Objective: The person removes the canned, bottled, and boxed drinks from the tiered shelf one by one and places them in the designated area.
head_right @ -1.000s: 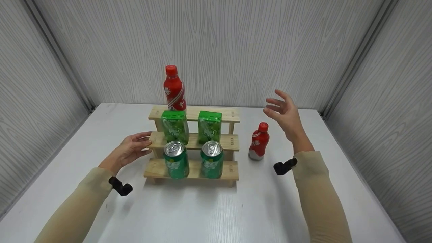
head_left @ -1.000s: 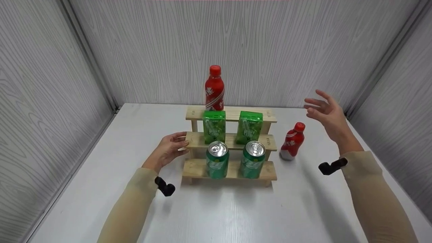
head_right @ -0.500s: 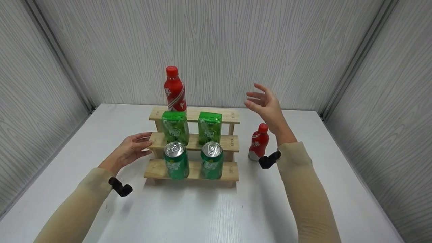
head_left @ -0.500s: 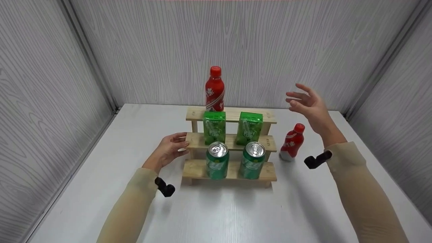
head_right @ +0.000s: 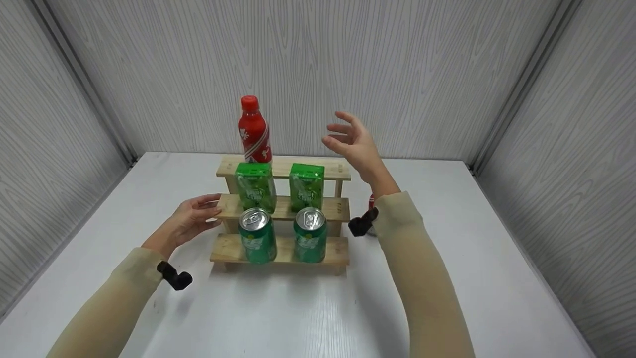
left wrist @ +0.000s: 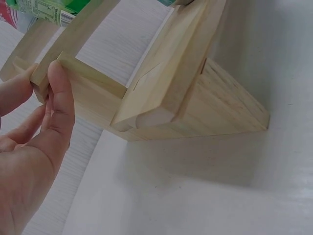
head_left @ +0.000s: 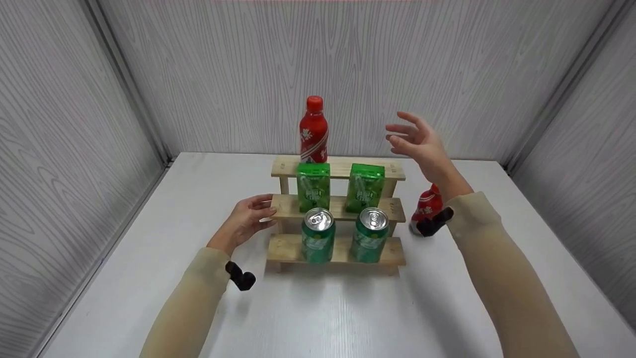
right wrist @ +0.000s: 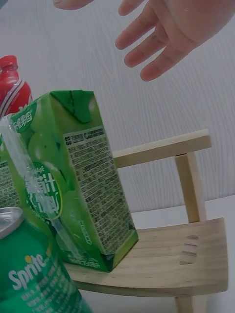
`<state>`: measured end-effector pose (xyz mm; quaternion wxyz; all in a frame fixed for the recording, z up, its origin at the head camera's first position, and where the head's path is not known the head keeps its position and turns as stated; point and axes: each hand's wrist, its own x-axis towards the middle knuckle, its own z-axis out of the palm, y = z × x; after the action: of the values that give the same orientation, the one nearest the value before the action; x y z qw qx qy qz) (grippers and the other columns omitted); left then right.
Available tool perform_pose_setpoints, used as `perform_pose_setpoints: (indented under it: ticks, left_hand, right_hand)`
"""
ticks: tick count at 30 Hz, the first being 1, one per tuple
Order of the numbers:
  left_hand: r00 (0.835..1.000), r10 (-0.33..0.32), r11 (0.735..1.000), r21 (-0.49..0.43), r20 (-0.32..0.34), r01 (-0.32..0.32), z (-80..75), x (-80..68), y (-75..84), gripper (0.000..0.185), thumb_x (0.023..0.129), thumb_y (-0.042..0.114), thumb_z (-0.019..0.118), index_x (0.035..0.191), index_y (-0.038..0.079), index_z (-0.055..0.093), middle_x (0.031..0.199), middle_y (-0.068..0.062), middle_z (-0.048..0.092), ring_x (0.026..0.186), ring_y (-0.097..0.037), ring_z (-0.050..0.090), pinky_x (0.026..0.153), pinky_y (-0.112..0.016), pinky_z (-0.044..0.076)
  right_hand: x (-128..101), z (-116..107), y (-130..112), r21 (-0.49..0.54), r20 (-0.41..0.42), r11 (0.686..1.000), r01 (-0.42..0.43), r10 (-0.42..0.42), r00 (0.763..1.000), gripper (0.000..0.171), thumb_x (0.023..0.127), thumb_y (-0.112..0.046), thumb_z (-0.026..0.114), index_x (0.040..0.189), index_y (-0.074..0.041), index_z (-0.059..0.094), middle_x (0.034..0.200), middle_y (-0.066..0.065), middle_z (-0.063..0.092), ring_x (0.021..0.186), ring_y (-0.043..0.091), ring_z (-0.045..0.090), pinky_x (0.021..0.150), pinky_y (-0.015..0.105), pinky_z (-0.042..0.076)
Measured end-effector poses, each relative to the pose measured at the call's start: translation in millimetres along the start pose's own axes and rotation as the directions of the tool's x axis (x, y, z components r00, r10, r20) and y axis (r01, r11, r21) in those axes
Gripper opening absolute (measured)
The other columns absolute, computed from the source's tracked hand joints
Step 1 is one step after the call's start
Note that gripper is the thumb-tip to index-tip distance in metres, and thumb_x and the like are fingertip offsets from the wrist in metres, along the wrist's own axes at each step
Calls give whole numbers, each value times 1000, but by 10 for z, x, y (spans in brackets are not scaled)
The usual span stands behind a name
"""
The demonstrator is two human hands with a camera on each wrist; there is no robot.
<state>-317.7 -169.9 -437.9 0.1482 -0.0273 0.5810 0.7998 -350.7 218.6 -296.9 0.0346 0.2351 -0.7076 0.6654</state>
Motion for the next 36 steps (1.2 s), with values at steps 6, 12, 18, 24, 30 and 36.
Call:
perform_pose_setpoints:
  ticks: [6,12,18,24,30,36]
  left_hand:
    - [999,9,1000,-4,36,-9,11,-10,-15,60,84,-4,65,137,-1,38,117,-14,51,92,-21,59,75,-33,52]
    - [999,17,1000,-1,33,-17,13,-6,15,58,83,-4,66,135,-1,40,114,-13,51,90,-21,59,74,-33,52]
    - [999,10,1000,11,42,-11,-3,-22,29,60,83,-5,66,136,-2,38,114,-13,50,90,-20,58,77,-34,52]
    - [1000,-3,1000,30,26,2,-25,-29,19,59,83,-5,66,136,-1,39,116,-14,50,92,-21,59,77,-34,52]
    - [1000,-8,999,34,19,8,-49,-38,17,58,82,-5,67,134,-1,41,115,-14,51,93,-21,58,78,-34,52]
    - [999,11,999,33,31,-12,-71,-24,8,58,83,-5,65,135,-2,39,115,-13,49,93,-21,57,78,-34,51]
  right_hand:
    - [140,195,-35,-34,29,999,7,-6,1000,63,86,-17,68,140,-12,37,128,16,51,113,27,52,88,36,47]
    - [284,333,-112,-83,36,996,8,-5,999,64,85,-23,69,140,-13,38,128,14,51,114,25,52,90,39,45]
    - [387,487,-99,-83,54,997,1,3,999,63,87,-24,67,140,-13,36,129,13,51,115,25,51,93,43,43]
    - [479,699,-87,-89,64,995,-43,49,997,65,85,-29,68,140,-15,36,129,10,51,115,23,51,93,44,43]
    - [511,919,-167,-121,110,990,-79,93,990,66,86,-28,68,141,-17,34,133,10,48,117,23,49,91,41,44]
    - [482,1126,-336,-117,154,986,-121,138,978,69,87,-22,66,144,-12,28,139,14,41,122,25,44,95,40,41]
